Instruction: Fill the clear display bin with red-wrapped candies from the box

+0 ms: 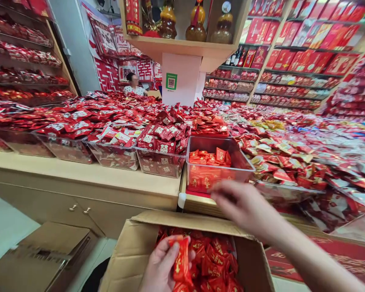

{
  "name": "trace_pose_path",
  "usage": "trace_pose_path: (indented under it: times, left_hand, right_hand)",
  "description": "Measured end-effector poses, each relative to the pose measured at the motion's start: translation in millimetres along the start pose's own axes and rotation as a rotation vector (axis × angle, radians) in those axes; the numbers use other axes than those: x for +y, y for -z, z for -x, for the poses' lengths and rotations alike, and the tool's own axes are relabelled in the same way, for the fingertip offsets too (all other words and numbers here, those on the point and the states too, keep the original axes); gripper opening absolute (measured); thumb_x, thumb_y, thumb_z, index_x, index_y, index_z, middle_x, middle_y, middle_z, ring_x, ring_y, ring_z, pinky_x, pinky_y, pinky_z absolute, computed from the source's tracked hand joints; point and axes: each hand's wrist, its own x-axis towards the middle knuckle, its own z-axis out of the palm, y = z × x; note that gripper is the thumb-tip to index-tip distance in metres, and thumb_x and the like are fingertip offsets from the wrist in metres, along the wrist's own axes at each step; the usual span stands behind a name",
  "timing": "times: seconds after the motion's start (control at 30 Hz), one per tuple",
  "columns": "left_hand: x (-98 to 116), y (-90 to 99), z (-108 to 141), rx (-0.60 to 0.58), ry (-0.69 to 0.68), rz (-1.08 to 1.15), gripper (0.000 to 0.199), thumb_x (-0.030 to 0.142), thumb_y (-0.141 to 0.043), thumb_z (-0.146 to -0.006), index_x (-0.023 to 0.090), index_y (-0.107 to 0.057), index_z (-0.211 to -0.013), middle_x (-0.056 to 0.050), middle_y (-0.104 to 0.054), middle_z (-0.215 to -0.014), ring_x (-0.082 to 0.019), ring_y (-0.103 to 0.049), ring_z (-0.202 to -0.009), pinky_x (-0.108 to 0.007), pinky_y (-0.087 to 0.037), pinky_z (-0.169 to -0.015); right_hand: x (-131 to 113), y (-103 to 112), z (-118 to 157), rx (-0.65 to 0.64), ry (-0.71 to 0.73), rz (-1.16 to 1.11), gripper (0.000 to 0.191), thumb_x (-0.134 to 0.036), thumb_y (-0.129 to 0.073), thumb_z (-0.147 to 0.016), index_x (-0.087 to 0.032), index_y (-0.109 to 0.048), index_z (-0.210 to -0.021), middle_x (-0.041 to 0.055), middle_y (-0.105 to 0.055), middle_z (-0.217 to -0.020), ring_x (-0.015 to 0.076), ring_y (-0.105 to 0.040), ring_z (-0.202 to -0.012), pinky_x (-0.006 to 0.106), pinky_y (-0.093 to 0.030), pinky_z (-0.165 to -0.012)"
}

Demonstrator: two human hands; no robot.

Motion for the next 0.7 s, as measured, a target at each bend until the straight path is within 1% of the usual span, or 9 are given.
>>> trace_pose_path:
  times: [0.1, 0.13, 0.2, 0.3, 0.4, 0.47, 0.5, 0.63, 0.7]
  left_hand:
    - [15, -29.7, 5, -0.081, -0.053, 0.098, 0.03, 0.026, -0.078, -0.055, 0.018, -0.065, -0.08, -0.003, -0.072, -0.082, -0.023, -0.065, -0.083, -0.034, -0.051, -0.076]
    - [17, -35.9, 7, -0.099, -0.062, 0.094, 0.029, 0.027, -0.078, -0.055, 0.018, -0.066, -0.079, -0.005, -0.072, -0.083, -0.024, -0.064, -0.086, -0.035, -0.05, -0.079]
    - [15, -40.4, 11, -0.128, -0.061, 0.076, 0.03, 0.031, -0.076, -0.057, 0.018, -0.067, -0.083, -0.006, -0.071, -0.09, -0.025, -0.062, -0.093, -0.036, -0.047, -0.085]
    - [4, -31.2, 14, -0.2, -0.096, -0.022, 0.048, 0.032, -0.073, -0.062, 0.023, -0.058, -0.107, -0.008, -0.067, -0.105, -0.025, -0.057, -0.103, -0.038, -0.041, -0.092]
    - [-8, -16.9, 13, -0.237, -0.171, -0.14, 0.071, 0.03, -0.073, -0.061, 0.024, -0.041, -0.125, -0.011, -0.06, -0.116, -0.026, -0.051, -0.111, -0.039, -0.038, -0.096]
    - [-14, -10.0, 11, -0.248, -0.185, -0.171, 0.081, 0.033, -0.073, -0.062, 0.025, -0.031, -0.13, -0.013, -0.058, -0.119, -0.027, -0.049, -0.113, -0.039, -0.037, -0.096]
    - [-16, -7.5, 10, -0.262, -0.181, -0.182, 0.087, 0.034, -0.073, -0.061, 0.025, -0.025, -0.133, -0.013, -0.057, -0.119, -0.027, -0.049, -0.113, -0.039, -0.037, -0.097]
    - [-30, 0.3, 2, -0.282, -0.192, -0.202, 0.104, 0.036, -0.075, -0.058, 0.026, -0.009, -0.136, -0.014, -0.057, -0.118, -0.027, -0.053, -0.108, -0.039, -0.039, -0.094]
    - [-36, 5.4, -1, -0.247, -0.187, -0.152, 0.103, 0.043, -0.074, -0.057, 0.026, -0.011, -0.136, -0.013, -0.06, -0.113, -0.027, -0.057, -0.104, -0.038, -0.042, -0.09]
  right_hand:
    - [-8, -48, 49, -0.195, -0.085, -0.343, 0.02, -0.028, -0.054, -0.076, -0.02, -0.059, -0.094, 0.0004, -0.061, -0.074, 0.0121, -0.052, -0.062, 0.021, -0.041, -0.056]
    - [-8, -62, 58, -0.217, -0.107, -0.463, 0.022, -0.029, -0.055, -0.076, -0.019, -0.058, -0.095, 0.0004, -0.06, -0.074, 0.0119, -0.051, -0.063, 0.021, -0.041, -0.057]
    - [-4, -80, 67, -0.205, -0.144, -0.688, 0.018, -0.031, -0.054, -0.077, -0.017, -0.058, -0.087, 0.0004, -0.057, -0.072, 0.0108, -0.047, -0.062, 0.021, -0.039, -0.058]
    - [3, -92, 69, -0.104, -0.281, -0.904, 0.023, -0.038, -0.052, -0.079, -0.015, -0.054, -0.075, -0.0016, -0.049, -0.064, 0.0081, -0.04, -0.055, 0.02, -0.035, -0.053]
    - [9, -101, 73, -0.087, -0.382, -1.012, 0.025, -0.04, -0.055, -0.076, -0.016, -0.053, -0.083, -0.0016, -0.049, -0.068, 0.0075, -0.04, -0.054, 0.019, -0.033, -0.049]
    - [12, -108, 76, -0.113, -0.378, -1.045, 0.031, -0.036, -0.061, -0.071, -0.017, -0.051, -0.094, -0.0003, -0.051, -0.077, 0.0078, -0.042, -0.058, 0.019, -0.033, -0.051]
    - [13, -111, 77, -0.122, -0.372, -1.057, 0.032, -0.033, -0.063, -0.069, -0.018, -0.05, -0.095, -0.0002, -0.051, -0.078, 0.0079, -0.043, -0.06, 0.019, -0.034, -0.052]
    - [14, -118, 78, -0.178, -0.398, -1.033, 0.024, -0.029, -0.064, -0.066, -0.017, -0.046, -0.074, -0.004, -0.045, -0.064, 0.0071, -0.04, -0.056, 0.019, -0.032, -0.054]
    - [13, -117, 79, -0.16, -0.405, -1.003, 0.024, -0.03, -0.064, -0.066, -0.018, -0.044, -0.072, -0.0043, -0.045, -0.063, 0.007, -0.04, -0.055, 0.019, -0.032, -0.053]
